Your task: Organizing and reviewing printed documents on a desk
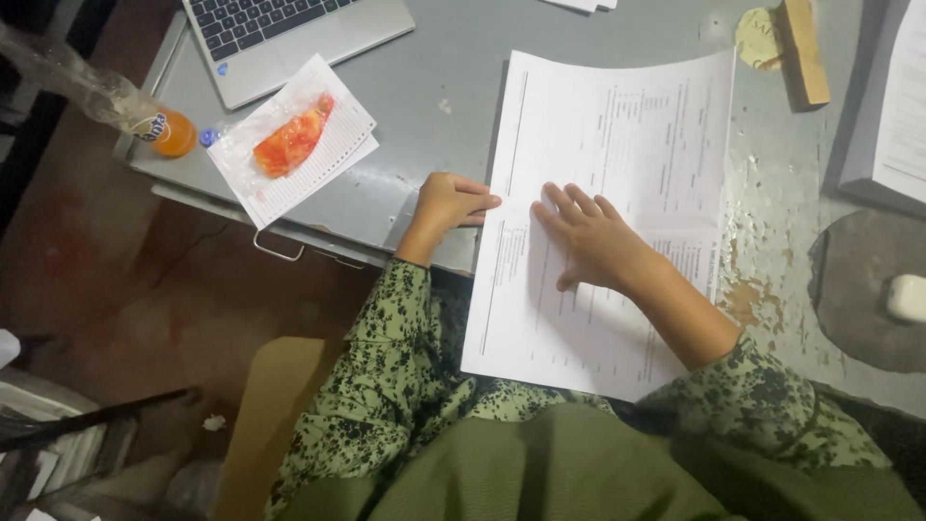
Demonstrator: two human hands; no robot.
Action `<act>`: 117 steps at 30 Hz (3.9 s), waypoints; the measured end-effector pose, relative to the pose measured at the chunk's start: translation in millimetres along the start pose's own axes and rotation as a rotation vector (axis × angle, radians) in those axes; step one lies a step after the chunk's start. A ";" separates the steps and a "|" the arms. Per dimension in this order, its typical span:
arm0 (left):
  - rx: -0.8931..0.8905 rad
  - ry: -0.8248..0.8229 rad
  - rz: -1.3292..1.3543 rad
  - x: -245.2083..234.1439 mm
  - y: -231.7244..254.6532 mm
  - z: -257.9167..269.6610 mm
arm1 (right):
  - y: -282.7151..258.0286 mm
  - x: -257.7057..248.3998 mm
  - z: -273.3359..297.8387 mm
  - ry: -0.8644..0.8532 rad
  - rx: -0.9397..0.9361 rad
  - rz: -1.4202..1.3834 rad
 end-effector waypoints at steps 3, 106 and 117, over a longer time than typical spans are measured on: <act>0.003 0.006 -0.002 -1.6 1.1 1.1 | -2.5 -6.0 0.1 -0.022 0.004 -0.056; 0.079 0.039 -0.122 -22.1 70.4 -115.8 | 134.6 21.0 44.2 0.326 0.478 0.015; 0.818 0.234 -0.745 44.0 168.1 -6.8 | 103.1 -7.3 76.0 0.442 0.545 -0.054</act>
Point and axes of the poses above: each hand's wrist, its own z-axis away from the middle knuckle, its own x-axis out of the palm, y = z × x, the point moved 10 cm from there along -z, towards the middle knuckle, and after that the axes turned 9 degrees about z, right-handed, at the moved point
